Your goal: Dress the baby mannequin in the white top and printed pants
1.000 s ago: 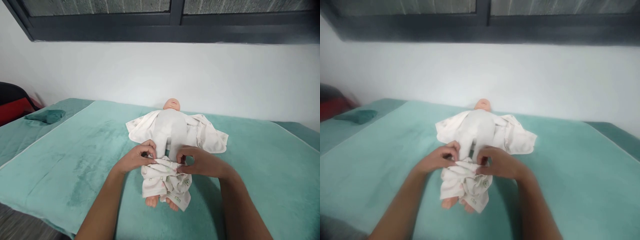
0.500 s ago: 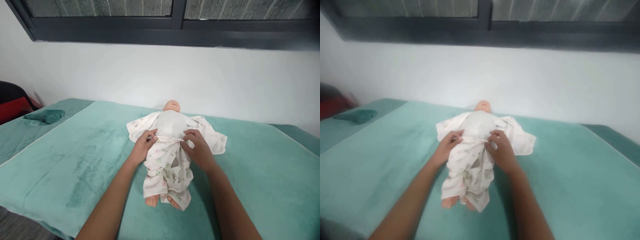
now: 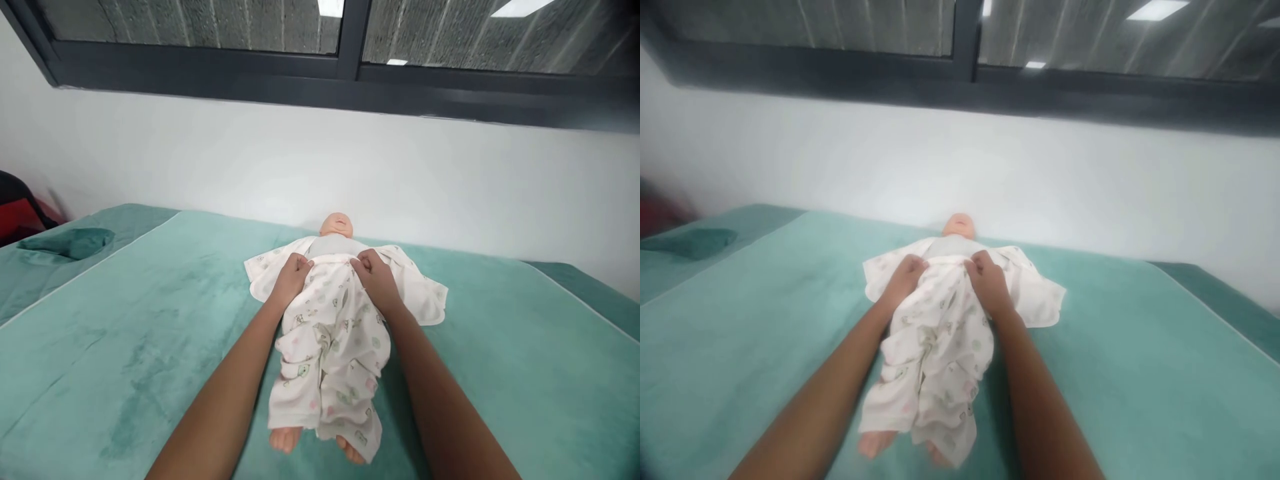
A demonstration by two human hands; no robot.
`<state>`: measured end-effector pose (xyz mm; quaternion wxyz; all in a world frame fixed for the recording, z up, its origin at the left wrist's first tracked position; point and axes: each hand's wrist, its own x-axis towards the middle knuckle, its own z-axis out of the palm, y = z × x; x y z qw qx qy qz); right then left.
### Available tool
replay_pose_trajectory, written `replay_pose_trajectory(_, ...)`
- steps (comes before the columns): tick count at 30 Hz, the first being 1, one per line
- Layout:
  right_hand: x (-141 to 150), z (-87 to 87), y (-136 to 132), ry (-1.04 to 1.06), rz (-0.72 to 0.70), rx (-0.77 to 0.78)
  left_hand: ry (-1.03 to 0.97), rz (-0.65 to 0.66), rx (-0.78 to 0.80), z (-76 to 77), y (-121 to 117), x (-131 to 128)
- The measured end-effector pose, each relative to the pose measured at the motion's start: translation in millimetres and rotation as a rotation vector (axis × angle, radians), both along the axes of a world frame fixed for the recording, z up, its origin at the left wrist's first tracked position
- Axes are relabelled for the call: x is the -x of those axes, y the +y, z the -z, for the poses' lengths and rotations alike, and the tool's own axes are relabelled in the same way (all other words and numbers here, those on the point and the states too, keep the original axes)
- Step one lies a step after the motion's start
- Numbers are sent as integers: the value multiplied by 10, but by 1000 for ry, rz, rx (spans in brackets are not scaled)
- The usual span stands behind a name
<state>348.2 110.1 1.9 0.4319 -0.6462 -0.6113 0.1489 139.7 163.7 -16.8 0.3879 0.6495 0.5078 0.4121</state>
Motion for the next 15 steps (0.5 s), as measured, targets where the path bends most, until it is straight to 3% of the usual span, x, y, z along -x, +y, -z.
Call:
replay_pose_trajectory(4, -98, 107, -93, 135, -64, 97, -7, 137, 59, -35, -70, 128)
replay_pose_trajectory(9, -403, 116, -229, 212, -284, 278, 3, 215, 111, -165, -144, 277)
replay_pose_trajectory(15, -516, 88, -328, 240, -421, 296, -163, 306, 368, -172, -199, 376)
